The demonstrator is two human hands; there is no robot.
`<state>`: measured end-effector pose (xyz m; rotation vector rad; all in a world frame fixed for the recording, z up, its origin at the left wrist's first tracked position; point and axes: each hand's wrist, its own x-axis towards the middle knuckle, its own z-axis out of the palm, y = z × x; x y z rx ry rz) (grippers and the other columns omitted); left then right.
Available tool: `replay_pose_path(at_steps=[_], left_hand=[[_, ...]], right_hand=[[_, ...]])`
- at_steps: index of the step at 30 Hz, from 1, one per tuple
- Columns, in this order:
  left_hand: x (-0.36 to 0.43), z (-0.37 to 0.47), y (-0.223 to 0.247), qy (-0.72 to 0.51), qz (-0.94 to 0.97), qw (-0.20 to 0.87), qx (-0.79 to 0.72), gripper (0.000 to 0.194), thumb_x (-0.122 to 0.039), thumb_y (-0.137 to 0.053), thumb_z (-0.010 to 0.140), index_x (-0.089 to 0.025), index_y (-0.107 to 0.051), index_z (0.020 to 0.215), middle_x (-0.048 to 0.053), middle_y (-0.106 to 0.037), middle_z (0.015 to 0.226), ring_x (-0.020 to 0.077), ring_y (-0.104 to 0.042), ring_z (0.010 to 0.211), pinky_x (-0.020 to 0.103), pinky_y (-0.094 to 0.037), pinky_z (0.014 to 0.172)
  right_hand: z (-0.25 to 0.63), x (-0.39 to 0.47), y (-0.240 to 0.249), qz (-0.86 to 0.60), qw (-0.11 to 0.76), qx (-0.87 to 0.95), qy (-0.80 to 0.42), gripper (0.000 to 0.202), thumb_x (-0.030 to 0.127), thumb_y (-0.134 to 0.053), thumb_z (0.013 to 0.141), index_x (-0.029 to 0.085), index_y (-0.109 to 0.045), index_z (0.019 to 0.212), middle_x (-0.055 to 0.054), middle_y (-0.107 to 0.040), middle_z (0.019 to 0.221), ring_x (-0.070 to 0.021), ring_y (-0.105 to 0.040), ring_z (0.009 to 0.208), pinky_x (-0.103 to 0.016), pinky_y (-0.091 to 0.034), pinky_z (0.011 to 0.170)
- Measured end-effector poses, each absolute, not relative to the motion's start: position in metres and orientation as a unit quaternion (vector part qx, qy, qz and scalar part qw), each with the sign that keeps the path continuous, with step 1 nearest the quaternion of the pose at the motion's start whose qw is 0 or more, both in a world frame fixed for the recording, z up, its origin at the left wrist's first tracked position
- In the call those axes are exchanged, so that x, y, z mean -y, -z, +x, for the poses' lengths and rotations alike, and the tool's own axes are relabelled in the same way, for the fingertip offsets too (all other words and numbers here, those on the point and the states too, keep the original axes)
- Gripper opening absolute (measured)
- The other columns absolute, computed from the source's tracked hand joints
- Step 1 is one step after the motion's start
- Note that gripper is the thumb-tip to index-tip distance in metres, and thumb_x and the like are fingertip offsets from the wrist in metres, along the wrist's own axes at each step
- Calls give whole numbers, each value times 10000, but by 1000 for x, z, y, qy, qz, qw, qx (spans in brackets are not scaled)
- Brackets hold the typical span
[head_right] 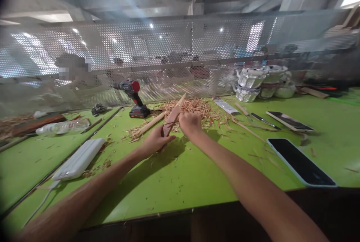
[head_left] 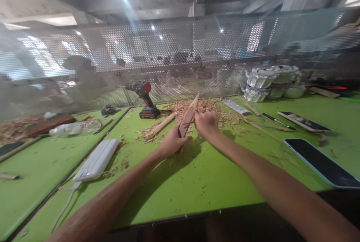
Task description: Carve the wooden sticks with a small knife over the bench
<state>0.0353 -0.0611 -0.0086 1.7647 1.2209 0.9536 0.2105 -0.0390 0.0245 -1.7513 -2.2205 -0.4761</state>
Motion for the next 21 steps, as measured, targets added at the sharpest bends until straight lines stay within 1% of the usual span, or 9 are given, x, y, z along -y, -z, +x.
replay_pose_path(at_steps=[3, 5, 9, 12, 16, 21], left_hand=[[65, 37, 6, -378, 646, 460, -478, 313, -276, -789, 838, -183, -552, 1020, -91, -587, 569, 99, -516, 398, 208, -382, 390], [65, 37, 6, -383, 632, 482, -472, 325, -275, -783, 858, -179, -543, 1054, -98, -579, 546, 96, -501, 371, 200, -373, 374], [61, 34, 8, -395, 633, 482, -460, 349, -241, -808, 848, -174, -543, 1065, -110, -555, 527, 89, -498, 365, 188, -355, 372], [58, 32, 10, -385, 637, 496, -447, 349, -270, -816, 855, -183, -536, 1043, -117, -529, 510, 78, -458, 354, 186, -335, 370], [56, 28, 7, -388, 637, 507, -431, 320, -317, -798, 877, -209, -504, 945, -116, -501, 479, 78, -411, 359, 192, -320, 366], [50, 26, 6, -412, 618, 523, -418, 390, -404, -834, 835, -221, -489, 850, -106, -495, 473, 71, -401, 356, 190, -288, 371]], right_hand=[[207, 37, -22, -590, 130, 773, 194, 335, 108, -459, 991, 118, -792, 1029, -182, -807, 1011, -294, -738, 984, -363, -467, 852], [204, 36, -19, -599, 121, 765, 203, 337, 121, -463, 994, 130, -800, 1010, -168, -811, 984, -291, -746, 959, -354, -475, 826], [203, 31, -13, -609, 107, 757, 209, 342, 109, -470, 990, 122, -811, 964, -173, -810, 900, -293, -766, 880, -335, -477, 748], [205, 25, -12, -602, 104, 763, 212, 340, 82, -466, 984, 112, -804, 975, -171, -810, 896, -288, -771, 874, -324, -467, 720], [203, 14, -14, -594, 108, 767, 217, 345, 59, -445, 982, 83, -788, 1014, -193, -805, 916, -289, -770, 890, -315, -446, 706], [196, -1, -20, -580, 112, 776, 220, 340, 54, -451, 973, 87, -788, 1003, -184, -804, 881, -272, -761, 850, -299, -421, 681]])
